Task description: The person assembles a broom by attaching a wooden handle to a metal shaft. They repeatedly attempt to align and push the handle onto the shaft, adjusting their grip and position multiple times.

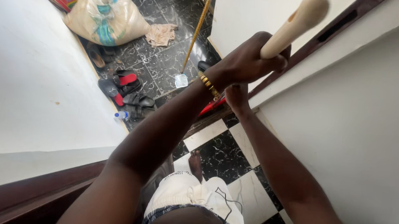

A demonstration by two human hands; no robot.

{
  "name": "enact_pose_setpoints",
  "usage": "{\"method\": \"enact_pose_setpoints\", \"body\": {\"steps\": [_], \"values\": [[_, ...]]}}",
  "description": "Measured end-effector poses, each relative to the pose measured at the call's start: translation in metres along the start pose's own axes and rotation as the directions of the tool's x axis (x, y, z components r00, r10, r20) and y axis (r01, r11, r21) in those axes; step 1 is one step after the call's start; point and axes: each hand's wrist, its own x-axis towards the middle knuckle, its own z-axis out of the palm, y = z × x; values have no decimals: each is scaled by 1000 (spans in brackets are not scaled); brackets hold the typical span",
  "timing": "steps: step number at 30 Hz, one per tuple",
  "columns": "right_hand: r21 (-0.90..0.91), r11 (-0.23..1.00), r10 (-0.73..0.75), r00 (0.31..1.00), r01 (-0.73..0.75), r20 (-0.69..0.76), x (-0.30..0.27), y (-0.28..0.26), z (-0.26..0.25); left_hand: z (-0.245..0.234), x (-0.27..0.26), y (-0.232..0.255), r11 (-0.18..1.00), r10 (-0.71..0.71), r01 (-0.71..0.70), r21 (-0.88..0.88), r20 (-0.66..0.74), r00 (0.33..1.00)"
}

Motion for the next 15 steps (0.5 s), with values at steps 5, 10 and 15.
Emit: {"method": "enact_pose_setpoints", "body": {"steps": [5, 10, 15], "values": [[89, 922, 357, 916, -377, 180, 13, -108, -27, 2, -7, 55, 997, 69, -69, 19, -3, 998], [97, 760, 583, 741, -642, 333, -48, -127, -8, 23, -31, 20, 996, -36, 17, -84, -221, 975], [358, 904, 152, 958, -234, 242, -96, -26, 23, 55, -37, -34, 992, -122, 121, -24, -335, 934]]}}
